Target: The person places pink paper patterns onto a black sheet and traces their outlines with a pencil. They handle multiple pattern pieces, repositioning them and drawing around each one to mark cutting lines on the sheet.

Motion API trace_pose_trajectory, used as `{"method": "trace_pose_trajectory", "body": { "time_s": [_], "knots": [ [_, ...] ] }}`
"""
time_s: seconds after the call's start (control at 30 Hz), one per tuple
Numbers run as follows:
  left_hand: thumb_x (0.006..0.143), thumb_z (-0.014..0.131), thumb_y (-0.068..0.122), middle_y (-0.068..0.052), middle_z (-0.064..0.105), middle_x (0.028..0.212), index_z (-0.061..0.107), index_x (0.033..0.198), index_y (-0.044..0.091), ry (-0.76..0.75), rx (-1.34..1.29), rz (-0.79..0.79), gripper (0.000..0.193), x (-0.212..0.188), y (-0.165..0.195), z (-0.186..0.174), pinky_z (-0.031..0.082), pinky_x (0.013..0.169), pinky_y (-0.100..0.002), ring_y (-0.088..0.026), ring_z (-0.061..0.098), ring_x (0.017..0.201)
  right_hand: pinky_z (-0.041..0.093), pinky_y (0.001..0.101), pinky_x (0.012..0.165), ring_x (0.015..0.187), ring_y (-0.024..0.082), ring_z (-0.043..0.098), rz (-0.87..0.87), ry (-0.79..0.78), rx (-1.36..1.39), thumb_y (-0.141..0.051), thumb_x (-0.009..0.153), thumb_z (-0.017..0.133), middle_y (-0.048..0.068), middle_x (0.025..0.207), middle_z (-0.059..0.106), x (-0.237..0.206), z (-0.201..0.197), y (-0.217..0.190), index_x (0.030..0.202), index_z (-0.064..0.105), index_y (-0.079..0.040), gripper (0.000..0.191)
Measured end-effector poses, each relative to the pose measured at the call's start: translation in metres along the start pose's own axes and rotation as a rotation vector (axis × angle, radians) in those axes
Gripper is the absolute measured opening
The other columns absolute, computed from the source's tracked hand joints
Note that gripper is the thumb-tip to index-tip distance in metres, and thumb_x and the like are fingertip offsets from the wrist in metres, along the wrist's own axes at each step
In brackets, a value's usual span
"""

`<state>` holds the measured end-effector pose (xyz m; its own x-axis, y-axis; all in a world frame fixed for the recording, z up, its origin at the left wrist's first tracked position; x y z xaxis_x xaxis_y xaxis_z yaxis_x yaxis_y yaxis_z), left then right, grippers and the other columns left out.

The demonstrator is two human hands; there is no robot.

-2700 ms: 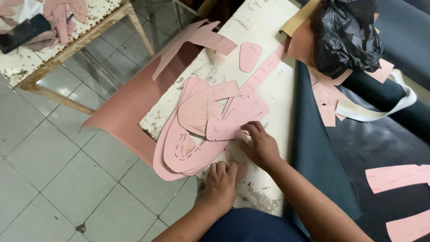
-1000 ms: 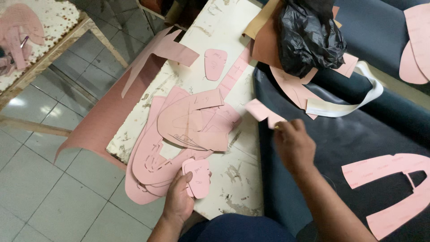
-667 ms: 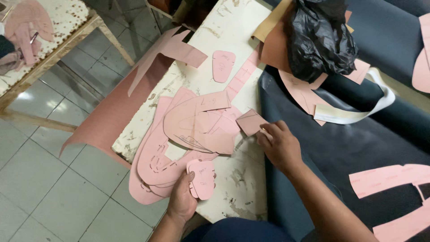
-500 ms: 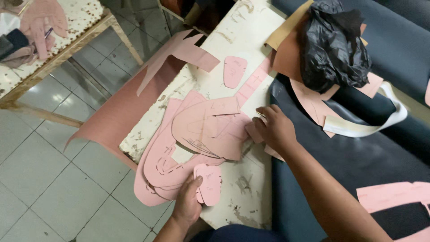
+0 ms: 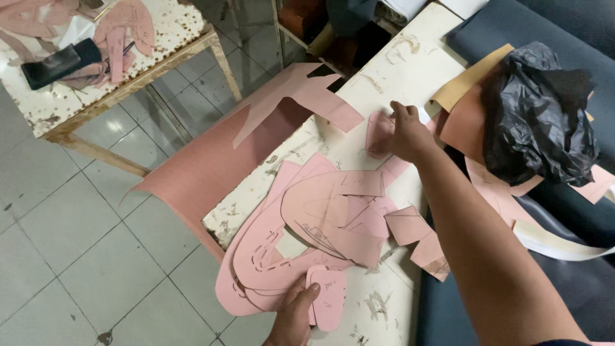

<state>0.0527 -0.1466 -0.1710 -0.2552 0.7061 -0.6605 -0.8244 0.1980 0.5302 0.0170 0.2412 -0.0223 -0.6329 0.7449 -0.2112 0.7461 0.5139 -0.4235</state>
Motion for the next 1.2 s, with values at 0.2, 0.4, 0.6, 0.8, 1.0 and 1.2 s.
{"method": "trace_pose_trajectory", "body": {
  "time_s": [0.2,0.4,0.6,0.8,1.0,1.2],
  "knots": [
    [0.096,0.049,0.017,-0.014,0.072,0.118,0.059,0.136,-0.003,-0.068,-0.008,0.051,0.045,-0.003,0.003,0.008,0.053,0.094,-0.035,-0.019,0.068,0.107,0.052,0.0452,0.097,0.118,0.042,0.059,0.103,-0.068,-0.126,-0.042,0.056,0.102,0.031,0.134,0.053,-0.011,-0.003,0.017,0.144,0.044,-0.004,0.113],
    [0.097,0.049,0.017,-0.011,0.073,0.116,0.061,0.133,-0.001,-0.109,-0.013,0.063,0.041,-0.004,0.004,0.010,0.055,0.092,-0.032,-0.016,0.069,0.104,0.052,0.0388,0.077,0.089,0.029,0.066,0.120,0.015,0.139,-0.031,0.073,0.091,0.015,0.096,0.069,-0.028,-0.007,0.035,0.126,0.058,0.002,0.071],
    [0.098,0.051,0.017,-0.010,0.073,0.110,0.062,0.130,-0.001,-0.132,-0.018,0.103,0.038,0.001,-0.005,0.001,0.056,0.087,-0.033,-0.017,0.069,0.098,0.039,0.0229,0.053,0.062,0.007,0.049,0.077,0.150,0.882,-0.020,0.099,0.073,0.003,0.076,0.059,-0.094,0.007,0.053,0.107,0.068,-0.002,0.019],
    [0.097,0.053,0.027,-0.011,0.074,0.111,0.060,0.129,-0.002,-0.125,-0.053,0.080,0.044,-0.006,0.003,0.000,0.058,0.085,-0.033,-0.018,0.072,0.099,0.053,0.0262,0.059,0.067,0.009,0.064,0.106,-0.415,0.542,-0.022,0.088,0.075,0.005,0.088,0.079,-0.211,0.106,0.017,0.112,0.075,-0.003,0.031],
    [0.088,0.065,0.003,-0.010,0.071,0.116,0.057,0.135,0.001,-0.106,0.271,0.147,0.048,-0.017,0.010,0.018,0.058,0.084,-0.031,-0.015,0.069,0.100,0.054,0.0328,0.070,0.072,0.019,0.070,0.249,-0.106,0.358,-0.031,0.095,0.067,0.014,0.087,0.077,-0.206,0.092,0.049,0.117,0.071,-0.003,0.036],
    [0.087,0.062,-0.001,-0.007,0.071,0.118,0.057,0.135,0.002,-0.112,0.241,0.232,0.048,-0.015,0.015,0.020,0.057,0.088,-0.029,-0.013,0.068,0.104,0.055,0.0405,0.080,0.092,0.034,0.073,0.076,0.165,0.111,-0.018,0.088,0.070,0.022,0.104,0.073,-0.184,0.042,0.071,0.129,0.064,-0.001,0.045]
  ]
}}
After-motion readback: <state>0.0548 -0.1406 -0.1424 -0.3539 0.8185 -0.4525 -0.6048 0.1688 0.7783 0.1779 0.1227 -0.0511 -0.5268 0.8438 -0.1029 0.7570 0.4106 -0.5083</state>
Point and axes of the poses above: each hand's wrist, its own x-axis towards the middle knuckle, its own z-axis out of the palm, y = z × x, the point moved 8 cm from there along x, towards the middle knuckle
